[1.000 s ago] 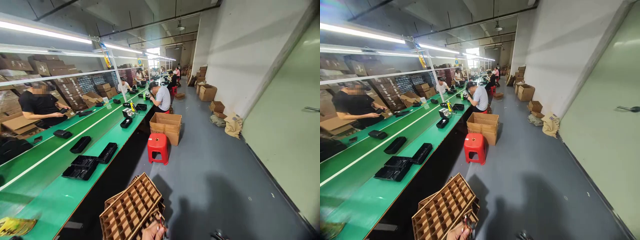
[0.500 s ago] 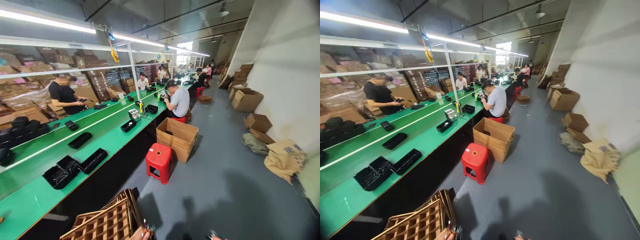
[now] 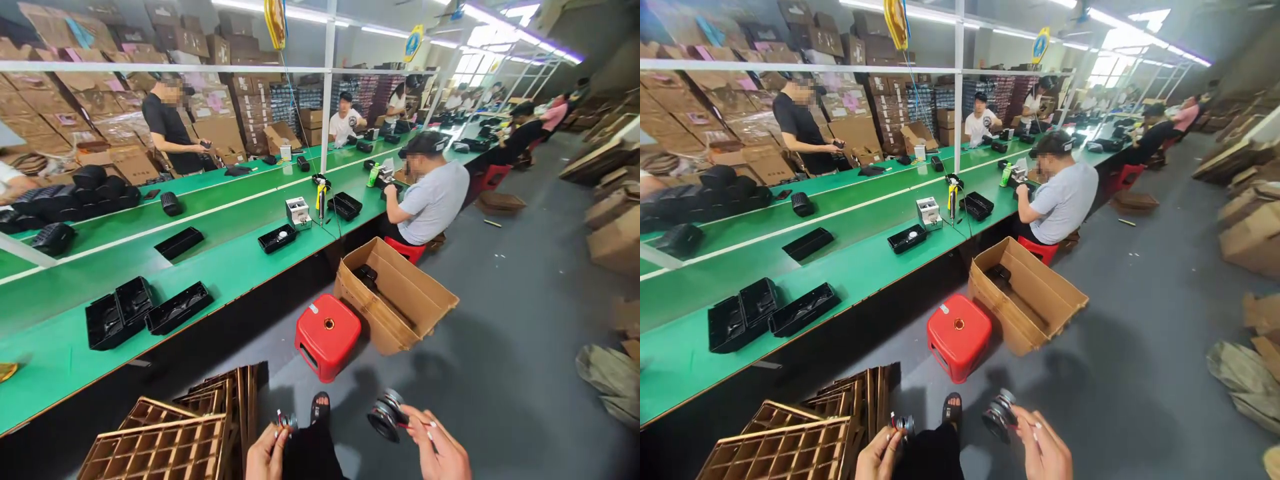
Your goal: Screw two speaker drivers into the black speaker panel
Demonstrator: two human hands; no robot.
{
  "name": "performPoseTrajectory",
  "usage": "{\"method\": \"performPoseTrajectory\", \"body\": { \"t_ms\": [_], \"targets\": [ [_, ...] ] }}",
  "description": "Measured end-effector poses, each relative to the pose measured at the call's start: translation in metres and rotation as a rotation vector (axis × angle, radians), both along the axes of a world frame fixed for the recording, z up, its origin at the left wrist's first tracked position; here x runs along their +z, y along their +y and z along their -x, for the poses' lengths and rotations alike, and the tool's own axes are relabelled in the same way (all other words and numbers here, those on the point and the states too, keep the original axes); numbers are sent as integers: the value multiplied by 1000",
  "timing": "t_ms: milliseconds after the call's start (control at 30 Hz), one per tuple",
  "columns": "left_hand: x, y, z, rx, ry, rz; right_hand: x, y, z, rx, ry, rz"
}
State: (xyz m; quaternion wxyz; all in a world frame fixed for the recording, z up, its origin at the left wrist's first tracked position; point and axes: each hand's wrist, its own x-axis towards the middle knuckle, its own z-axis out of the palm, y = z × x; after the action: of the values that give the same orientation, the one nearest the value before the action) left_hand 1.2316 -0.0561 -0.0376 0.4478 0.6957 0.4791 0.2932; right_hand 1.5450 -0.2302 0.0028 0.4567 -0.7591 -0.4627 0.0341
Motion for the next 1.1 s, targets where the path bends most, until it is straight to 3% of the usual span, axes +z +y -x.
{"method": "performPoseTrajectory", "body": {
  "t_ms": [167, 300, 467, 667, 767, 867, 1000, 1100],
  "targets": [
    [26, 65, -64, 6, 37, 22, 8, 58, -69, 62, 80, 7],
    [36, 94, -111, 109, 71, 11, -4, 113, -125, 150, 114, -14],
    [39, 99, -173, 340, 102, 4, -22, 188, -199, 406, 168, -7],
    [49, 93, -238, 650, 140, 38, -23, 266, -292, 771, 182, 2],
    [52, 103, -255, 729, 155, 70, -23, 299, -323, 900, 181, 14],
    [56, 124, -260, 765, 159, 87, -25, 325, -335, 945, 191, 51],
    [58, 171, -252, 780, 144, 92, -30, 355, -328, 916, 221, 118],
    [49, 223, -230, 768, 140, 86, -35, 385, -303, 890, 247, 175]
  ]
}}
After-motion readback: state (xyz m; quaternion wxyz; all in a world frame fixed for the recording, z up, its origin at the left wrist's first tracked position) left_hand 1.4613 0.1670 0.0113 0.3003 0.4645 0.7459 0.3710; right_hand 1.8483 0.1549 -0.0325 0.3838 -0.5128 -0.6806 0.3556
